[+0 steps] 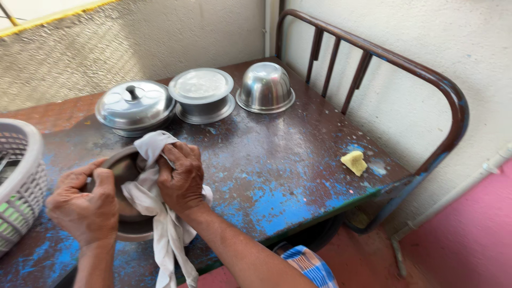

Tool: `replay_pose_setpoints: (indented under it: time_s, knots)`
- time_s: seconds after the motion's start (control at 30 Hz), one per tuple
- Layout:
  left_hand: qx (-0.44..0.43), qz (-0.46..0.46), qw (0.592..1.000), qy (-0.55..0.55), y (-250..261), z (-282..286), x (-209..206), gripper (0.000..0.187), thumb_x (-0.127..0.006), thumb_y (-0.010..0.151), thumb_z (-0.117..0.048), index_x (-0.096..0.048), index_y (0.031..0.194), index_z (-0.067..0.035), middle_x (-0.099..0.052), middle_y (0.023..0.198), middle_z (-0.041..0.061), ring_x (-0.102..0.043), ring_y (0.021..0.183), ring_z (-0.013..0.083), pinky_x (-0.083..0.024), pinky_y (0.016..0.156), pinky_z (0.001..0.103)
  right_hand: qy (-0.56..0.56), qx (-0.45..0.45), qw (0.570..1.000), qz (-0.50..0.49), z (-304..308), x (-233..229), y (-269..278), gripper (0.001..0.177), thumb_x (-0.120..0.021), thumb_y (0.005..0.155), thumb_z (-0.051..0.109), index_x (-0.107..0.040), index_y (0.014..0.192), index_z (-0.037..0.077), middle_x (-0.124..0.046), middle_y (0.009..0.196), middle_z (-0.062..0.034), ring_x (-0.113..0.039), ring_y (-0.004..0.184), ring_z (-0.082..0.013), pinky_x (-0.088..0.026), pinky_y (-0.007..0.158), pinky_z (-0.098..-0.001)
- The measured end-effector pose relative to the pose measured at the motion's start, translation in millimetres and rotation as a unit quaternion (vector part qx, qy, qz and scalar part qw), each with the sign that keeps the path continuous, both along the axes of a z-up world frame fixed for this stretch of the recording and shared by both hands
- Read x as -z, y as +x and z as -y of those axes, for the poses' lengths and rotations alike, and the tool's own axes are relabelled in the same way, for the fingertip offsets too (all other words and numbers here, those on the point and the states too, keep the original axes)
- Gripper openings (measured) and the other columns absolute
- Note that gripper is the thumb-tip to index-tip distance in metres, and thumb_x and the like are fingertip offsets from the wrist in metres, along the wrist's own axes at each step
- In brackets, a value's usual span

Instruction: The person wipes the inside and outside of several metal pots and bowls with a white cloth.

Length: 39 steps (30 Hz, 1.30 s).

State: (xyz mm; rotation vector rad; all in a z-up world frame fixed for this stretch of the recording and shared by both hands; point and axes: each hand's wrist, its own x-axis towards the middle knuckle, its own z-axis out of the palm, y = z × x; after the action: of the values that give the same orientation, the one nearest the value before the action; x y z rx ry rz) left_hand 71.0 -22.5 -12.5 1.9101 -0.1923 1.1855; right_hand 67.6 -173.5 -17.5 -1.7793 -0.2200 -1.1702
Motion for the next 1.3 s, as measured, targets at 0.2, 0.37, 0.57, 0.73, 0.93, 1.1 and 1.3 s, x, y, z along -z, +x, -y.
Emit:
replay_pose_setpoints:
  time_s: [0.2, 0.37, 0.57, 0.73, 0.93, 1.1, 1.3]
  knots:
    - [0.069, 0.001, 0.997, -0.045, 5, -5, 6, 0.025, -0.067, 0.092, -0.005, -0.081, 0.112, 0.001, -0.074, 0.096, 0.011, -0.067, 0.088, 0.0131, -0.053, 0.085, 0.026, 0.008, -0.005, 1.0, 0.005, -1, 3, 0, 0.02, -0.063, 0.097, 0.011, -0.071, 0.115, 0.011, -0.07, 0.111, -0.0058, -0.061, 0.106, -0.0295, -0.046, 0.1, -0.0391]
    - [0.066, 0.039, 0.997, 0.009, 6, -8, 12, 0.031, -0.063, 0.089, 0.0, -0.081, 0.115, 0.003, -0.075, 0.099, 0.012, -0.07, 0.093, 0.0136, -0.055, 0.092, 0.026, 0.016, 0.004, 1.0, 0.008, -2, 12, 3, 0.019, -0.063, 0.098, 0.012, -0.071, 0.116, 0.012, -0.07, 0.113, -0.0058, -0.061, 0.107, -0.029, -0.046, 0.101, -0.0388]
    - [0.068, 0.017, 0.997, -0.028, 4, -3, 0, 0.022, -0.068, 0.092, -0.005, -0.081, 0.109, 0.001, -0.076, 0.095, 0.011, -0.065, 0.083, 0.0124, -0.052, 0.084, 0.028, 0.01, 0.009, 1.0, 0.002, -1, 9, 6, 0.021, -0.063, 0.097, 0.012, -0.072, 0.115, 0.012, -0.07, 0.111, -0.0063, -0.06, 0.108, -0.0301, -0.046, 0.1, -0.0395]
    - [0.011, -0.031, 0.999, -0.035, -1, 1, -5, 0.019, -0.08, 0.096, -0.014, -0.081, 0.11, 0.0, -0.073, 0.09, 0.011, -0.06, 0.077, 0.0143, -0.048, 0.072, 0.03, 0.002, -0.003, 1.0, -0.009, -1, 9, 5, 0.021, -0.061, 0.098, 0.012, -0.072, 0.115, 0.01, -0.07, 0.11, -0.005, -0.06, 0.106, -0.0288, -0.046, 0.1, -0.0397]
    - [0.106, 0.015, 0.993, -0.048, -8, 1, -9, 0.032, -0.053, 0.091, 0.0, -0.08, 0.109, 0.001, -0.076, 0.101, 0.01, -0.07, 0.098, 0.014, -0.054, 0.093, 0.027, 0.01, 0.002, 1.0, -0.006, -1, 10, 4, 0.021, -0.063, 0.097, 0.011, -0.073, 0.115, 0.01, -0.071, 0.112, -0.005, -0.06, 0.106, -0.0287, -0.047, 0.099, -0.0396]
    - [0.128, -0.029, 0.984, -0.121, -14, 2, -11, 0.038, -0.053, 0.087, -0.001, -0.08, 0.113, -0.001, -0.076, 0.102, 0.009, -0.067, 0.09, 0.0124, -0.053, 0.086, 0.025, 0.012, -0.004, 1.0, -0.004, -2, 9, 5, 0.021, -0.064, 0.097, 0.012, -0.073, 0.116, 0.01, -0.071, 0.113, -0.0044, -0.06, 0.106, -0.0284, -0.047, 0.099, -0.0389]
    - [0.126, -0.086, 0.978, -0.144, -15, 6, -18, 0.022, -0.072, 0.092, -0.005, -0.079, 0.113, -0.003, -0.075, 0.099, 0.008, -0.064, 0.081, 0.0085, -0.051, 0.076, 0.024, 0.007, -0.005, 0.999, -0.032, -1, 11, 5, 0.02, -0.064, 0.098, 0.013, -0.073, 0.115, 0.011, -0.072, 0.111, -0.0037, -0.061, 0.106, -0.0264, -0.047, 0.1, -0.0378]
